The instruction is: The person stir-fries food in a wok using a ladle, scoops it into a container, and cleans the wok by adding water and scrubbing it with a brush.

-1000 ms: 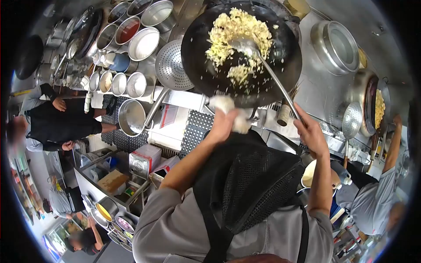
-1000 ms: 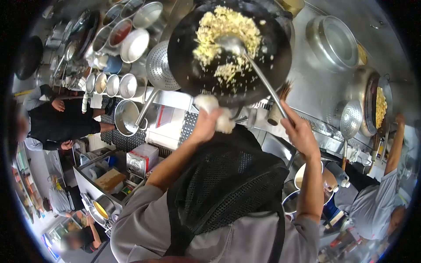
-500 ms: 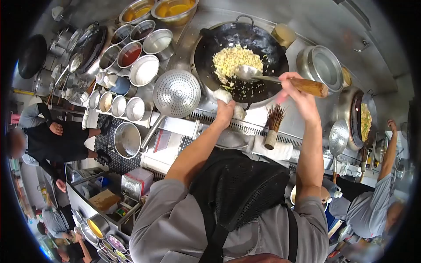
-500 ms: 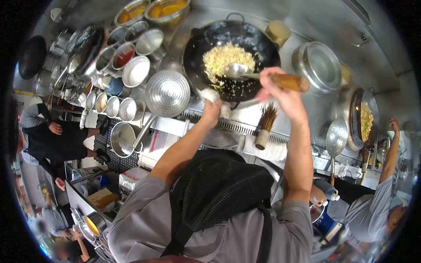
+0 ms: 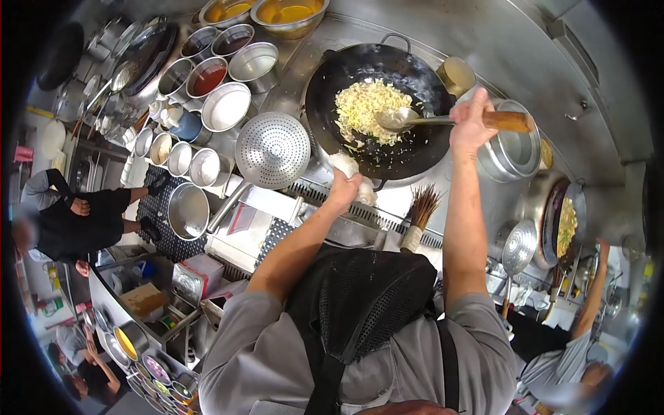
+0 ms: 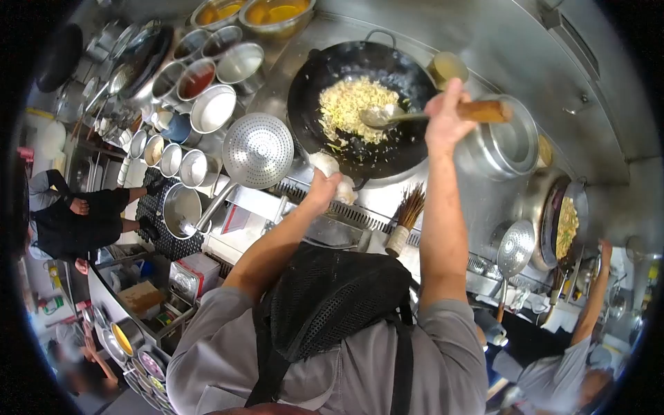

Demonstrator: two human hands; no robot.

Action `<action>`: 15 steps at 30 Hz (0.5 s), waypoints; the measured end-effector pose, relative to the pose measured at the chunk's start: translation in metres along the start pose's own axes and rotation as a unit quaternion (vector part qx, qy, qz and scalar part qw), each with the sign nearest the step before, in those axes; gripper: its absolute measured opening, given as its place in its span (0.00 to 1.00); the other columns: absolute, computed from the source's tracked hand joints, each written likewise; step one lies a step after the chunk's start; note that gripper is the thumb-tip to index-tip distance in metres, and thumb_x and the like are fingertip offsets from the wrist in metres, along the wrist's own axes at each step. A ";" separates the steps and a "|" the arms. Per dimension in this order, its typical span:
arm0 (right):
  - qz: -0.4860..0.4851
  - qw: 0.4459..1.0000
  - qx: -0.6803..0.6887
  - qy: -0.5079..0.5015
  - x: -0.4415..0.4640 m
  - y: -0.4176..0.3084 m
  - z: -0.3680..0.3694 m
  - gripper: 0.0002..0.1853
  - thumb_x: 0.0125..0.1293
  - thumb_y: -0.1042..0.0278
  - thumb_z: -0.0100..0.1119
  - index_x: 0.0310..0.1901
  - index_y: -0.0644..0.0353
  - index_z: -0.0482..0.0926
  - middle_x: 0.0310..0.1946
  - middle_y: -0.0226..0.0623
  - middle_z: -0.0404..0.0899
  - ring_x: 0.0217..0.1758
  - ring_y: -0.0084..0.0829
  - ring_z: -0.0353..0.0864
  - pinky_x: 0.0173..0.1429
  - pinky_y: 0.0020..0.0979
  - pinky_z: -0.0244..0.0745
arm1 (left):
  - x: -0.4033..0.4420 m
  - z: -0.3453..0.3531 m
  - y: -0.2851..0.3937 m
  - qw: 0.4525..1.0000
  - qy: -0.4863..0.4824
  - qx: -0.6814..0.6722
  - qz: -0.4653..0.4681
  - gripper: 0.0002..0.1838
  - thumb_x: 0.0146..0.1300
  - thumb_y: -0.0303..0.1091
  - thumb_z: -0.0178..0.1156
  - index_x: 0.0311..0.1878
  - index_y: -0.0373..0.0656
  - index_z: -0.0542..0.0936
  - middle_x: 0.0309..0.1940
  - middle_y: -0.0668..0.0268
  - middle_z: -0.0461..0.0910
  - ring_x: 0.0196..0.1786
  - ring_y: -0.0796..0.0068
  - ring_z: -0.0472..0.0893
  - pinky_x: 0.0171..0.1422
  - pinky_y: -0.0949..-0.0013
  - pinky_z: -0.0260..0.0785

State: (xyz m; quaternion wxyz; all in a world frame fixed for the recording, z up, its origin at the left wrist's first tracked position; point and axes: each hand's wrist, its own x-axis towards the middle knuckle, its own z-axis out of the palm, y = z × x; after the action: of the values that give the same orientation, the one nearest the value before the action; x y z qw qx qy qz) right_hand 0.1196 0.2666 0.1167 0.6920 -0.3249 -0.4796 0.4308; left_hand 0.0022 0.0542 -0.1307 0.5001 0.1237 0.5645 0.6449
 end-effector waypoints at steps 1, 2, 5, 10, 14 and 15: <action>0.016 0.999 0.013 -0.045 0.004 -0.001 0.010 0.24 0.76 0.57 0.67 0.22 0.54 0.69 0.14 0.27 0.68 0.14 0.22 0.66 0.19 0.28 0.59 | -0.001 -0.002 -0.003 1.000 -0.015 -0.005 0.008 0.34 0.67 0.25 0.58 0.72 0.26 0.57 0.63 0.49 0.73 0.63 0.60 0.76 0.66 0.61 0.73; 0.034 0.995 0.025 -0.088 0.007 -0.004 0.014 0.24 0.75 0.58 0.68 0.22 0.54 0.70 0.14 0.27 0.68 0.14 0.22 0.68 0.19 0.28 0.61 | -0.004 -0.003 -0.007 1.000 -0.010 -0.006 0.003 0.34 0.67 0.25 0.58 0.72 0.26 0.57 0.63 0.49 0.73 0.63 0.60 0.76 0.66 0.61 0.73; -0.031 0.998 0.002 -0.059 0.040 -0.028 0.017 0.22 0.74 0.61 0.68 0.23 0.55 0.70 0.14 0.28 0.69 0.14 0.23 0.69 0.19 0.29 0.62 | 0.002 -0.003 0.000 1.000 -0.018 0.005 0.009 0.35 0.66 0.24 0.58 0.73 0.26 0.55 0.63 0.49 0.73 0.62 0.60 0.76 0.65 0.61 0.73; 0.002 0.993 0.111 -0.044 0.051 0.032 0.012 0.20 0.73 0.67 0.68 0.24 0.57 0.69 0.15 0.29 0.68 0.14 0.25 0.66 0.18 0.30 0.60 | -0.008 0.005 0.003 0.999 0.030 0.029 -0.032 0.38 0.66 0.26 0.60 0.74 0.24 0.53 0.62 0.47 0.73 0.62 0.59 0.77 0.64 0.61 0.74; 0.112 0.980 0.063 -0.153 0.055 0.016 0.046 0.19 0.72 0.67 0.70 0.25 0.57 0.70 0.15 0.28 0.68 0.13 0.24 0.66 0.17 0.30 0.60 | -0.004 0.001 0.003 0.998 0.006 0.028 -0.055 0.39 0.66 0.27 0.61 0.74 0.24 0.52 0.63 0.47 0.72 0.63 0.58 0.77 0.65 0.60 0.74; 0.110 0.980 0.066 -0.153 0.055 0.006 0.054 0.19 0.72 0.67 0.70 0.25 0.57 0.70 0.15 0.28 0.68 0.13 0.24 0.66 0.17 0.30 0.60 | -0.006 0.001 0.002 0.999 0.010 0.038 -0.034 0.39 0.66 0.27 0.61 0.74 0.24 0.52 0.63 0.46 0.73 0.63 0.57 0.77 0.66 0.60 0.73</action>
State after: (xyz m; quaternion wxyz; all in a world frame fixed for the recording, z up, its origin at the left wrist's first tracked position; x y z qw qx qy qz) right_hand 0.0764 0.3209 0.1498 0.5790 -0.2595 -0.5115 0.5795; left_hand 0.0049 0.0507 -0.1260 0.5109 0.1173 0.5976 0.6068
